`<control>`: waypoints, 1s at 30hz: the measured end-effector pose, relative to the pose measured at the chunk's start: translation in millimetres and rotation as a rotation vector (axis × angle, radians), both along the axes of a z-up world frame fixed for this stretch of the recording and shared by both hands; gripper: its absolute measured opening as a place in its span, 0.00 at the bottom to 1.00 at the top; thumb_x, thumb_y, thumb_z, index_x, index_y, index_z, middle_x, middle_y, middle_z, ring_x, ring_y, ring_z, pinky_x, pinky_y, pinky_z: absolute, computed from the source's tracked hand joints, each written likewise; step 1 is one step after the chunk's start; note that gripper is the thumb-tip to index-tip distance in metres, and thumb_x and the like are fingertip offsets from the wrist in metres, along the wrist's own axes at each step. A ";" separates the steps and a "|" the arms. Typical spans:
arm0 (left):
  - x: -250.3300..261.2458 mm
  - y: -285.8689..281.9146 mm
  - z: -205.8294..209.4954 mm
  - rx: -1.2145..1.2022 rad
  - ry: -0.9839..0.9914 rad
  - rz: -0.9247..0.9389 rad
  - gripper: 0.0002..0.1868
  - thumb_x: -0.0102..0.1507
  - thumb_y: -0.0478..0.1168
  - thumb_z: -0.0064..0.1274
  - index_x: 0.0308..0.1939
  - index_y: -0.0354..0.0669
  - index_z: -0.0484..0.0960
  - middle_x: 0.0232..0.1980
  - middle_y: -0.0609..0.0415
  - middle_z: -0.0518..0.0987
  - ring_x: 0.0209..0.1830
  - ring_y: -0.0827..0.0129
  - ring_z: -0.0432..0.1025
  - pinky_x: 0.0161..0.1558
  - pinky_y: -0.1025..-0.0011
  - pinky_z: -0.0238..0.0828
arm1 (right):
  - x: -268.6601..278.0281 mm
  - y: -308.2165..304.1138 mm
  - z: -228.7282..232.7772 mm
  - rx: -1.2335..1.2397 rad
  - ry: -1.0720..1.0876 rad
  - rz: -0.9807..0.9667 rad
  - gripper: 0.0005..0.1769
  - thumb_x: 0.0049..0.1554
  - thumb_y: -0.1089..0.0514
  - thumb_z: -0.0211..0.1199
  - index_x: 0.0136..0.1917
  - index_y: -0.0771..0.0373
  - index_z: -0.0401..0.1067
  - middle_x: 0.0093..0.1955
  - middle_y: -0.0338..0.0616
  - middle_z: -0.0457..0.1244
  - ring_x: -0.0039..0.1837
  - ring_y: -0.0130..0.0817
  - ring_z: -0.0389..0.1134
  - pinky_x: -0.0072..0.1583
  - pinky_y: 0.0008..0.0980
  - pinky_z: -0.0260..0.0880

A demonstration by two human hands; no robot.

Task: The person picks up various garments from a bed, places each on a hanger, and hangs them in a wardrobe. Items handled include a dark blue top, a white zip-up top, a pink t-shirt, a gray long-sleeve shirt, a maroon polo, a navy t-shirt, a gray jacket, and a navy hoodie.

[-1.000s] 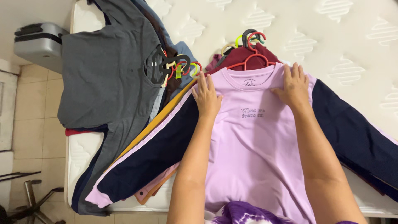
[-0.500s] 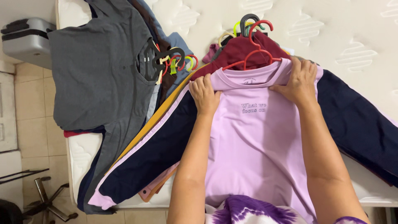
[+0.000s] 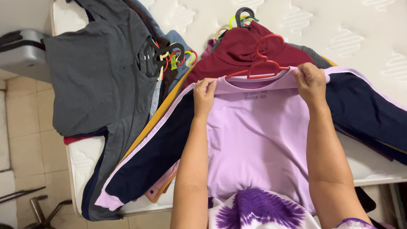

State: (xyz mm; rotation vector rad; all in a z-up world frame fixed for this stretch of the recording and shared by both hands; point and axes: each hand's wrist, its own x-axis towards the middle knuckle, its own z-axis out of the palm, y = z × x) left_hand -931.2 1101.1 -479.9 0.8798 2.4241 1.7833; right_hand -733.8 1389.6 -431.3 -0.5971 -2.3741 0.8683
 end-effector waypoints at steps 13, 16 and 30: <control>51.3 -57.5 79.2 0.021 0.296 -0.197 0.09 0.67 0.41 0.53 0.48 0.42 0.82 0.43 0.54 0.82 0.46 0.57 0.75 0.65 0.54 0.59 | 77.7 -84.4 57.8 0.073 0.136 -0.021 0.05 0.61 0.64 0.71 0.49 0.67 0.76 0.43 0.46 0.66 0.46 0.38 0.65 0.49 0.34 0.63; 58.4 -84.8 85.4 0.019 0.330 -0.202 0.08 0.65 0.37 0.55 0.48 0.42 0.82 0.41 0.54 0.81 0.45 0.56 0.74 0.59 0.56 0.63 | 100.5 -117.5 68.8 0.043 0.186 -0.029 0.04 0.62 0.66 0.70 0.51 0.67 0.76 0.44 0.44 0.65 0.46 0.34 0.65 0.50 0.31 0.63; 112.3 -212.7 113.4 0.189 0.392 -0.303 0.09 0.61 0.31 0.58 0.45 0.43 0.80 0.41 0.54 0.80 0.43 0.58 0.73 0.51 0.62 0.65 | 207.5 -308.2 99.7 -0.045 0.238 -0.177 0.16 0.56 0.72 0.65 0.57 0.65 0.78 0.48 0.39 0.65 0.49 0.24 0.65 0.51 0.24 0.65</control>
